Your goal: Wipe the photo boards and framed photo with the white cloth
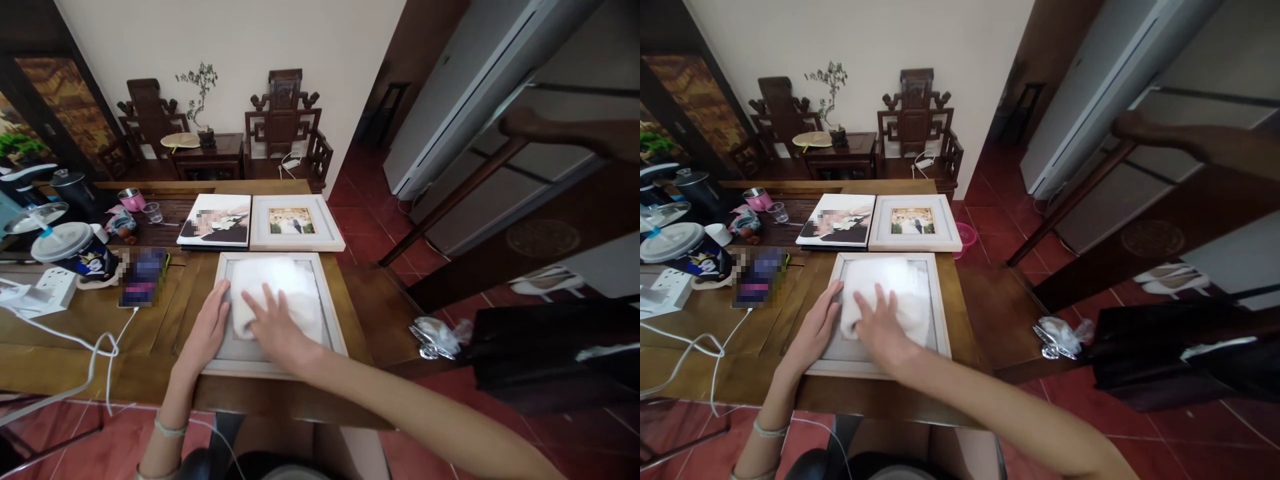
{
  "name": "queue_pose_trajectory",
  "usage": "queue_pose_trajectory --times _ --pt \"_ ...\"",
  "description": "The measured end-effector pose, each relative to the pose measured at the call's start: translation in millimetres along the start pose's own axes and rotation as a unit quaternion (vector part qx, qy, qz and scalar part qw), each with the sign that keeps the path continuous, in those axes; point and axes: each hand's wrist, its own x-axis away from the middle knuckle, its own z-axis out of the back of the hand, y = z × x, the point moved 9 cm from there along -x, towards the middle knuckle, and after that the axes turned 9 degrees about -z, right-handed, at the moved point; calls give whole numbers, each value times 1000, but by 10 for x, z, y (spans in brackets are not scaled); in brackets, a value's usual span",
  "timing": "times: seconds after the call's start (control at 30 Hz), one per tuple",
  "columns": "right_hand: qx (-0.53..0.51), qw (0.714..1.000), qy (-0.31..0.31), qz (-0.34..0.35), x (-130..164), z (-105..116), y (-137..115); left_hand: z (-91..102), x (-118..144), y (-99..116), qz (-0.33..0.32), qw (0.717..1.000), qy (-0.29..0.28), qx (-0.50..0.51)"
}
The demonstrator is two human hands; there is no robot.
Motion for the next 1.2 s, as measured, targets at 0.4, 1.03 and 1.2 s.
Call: queue_pose_trajectory --times 0.4,1.03,1.2 --pt "-106 989 -76 68 321 40 -214 2 1 -25 29 1000 -11 4" --pt "13 996 20 -84 -295 203 901 -29 15 7 -40 998 -15 -41" --pt "53 991 25 -122 77 251 1232 -18 12 14 -47 998 0 -36"
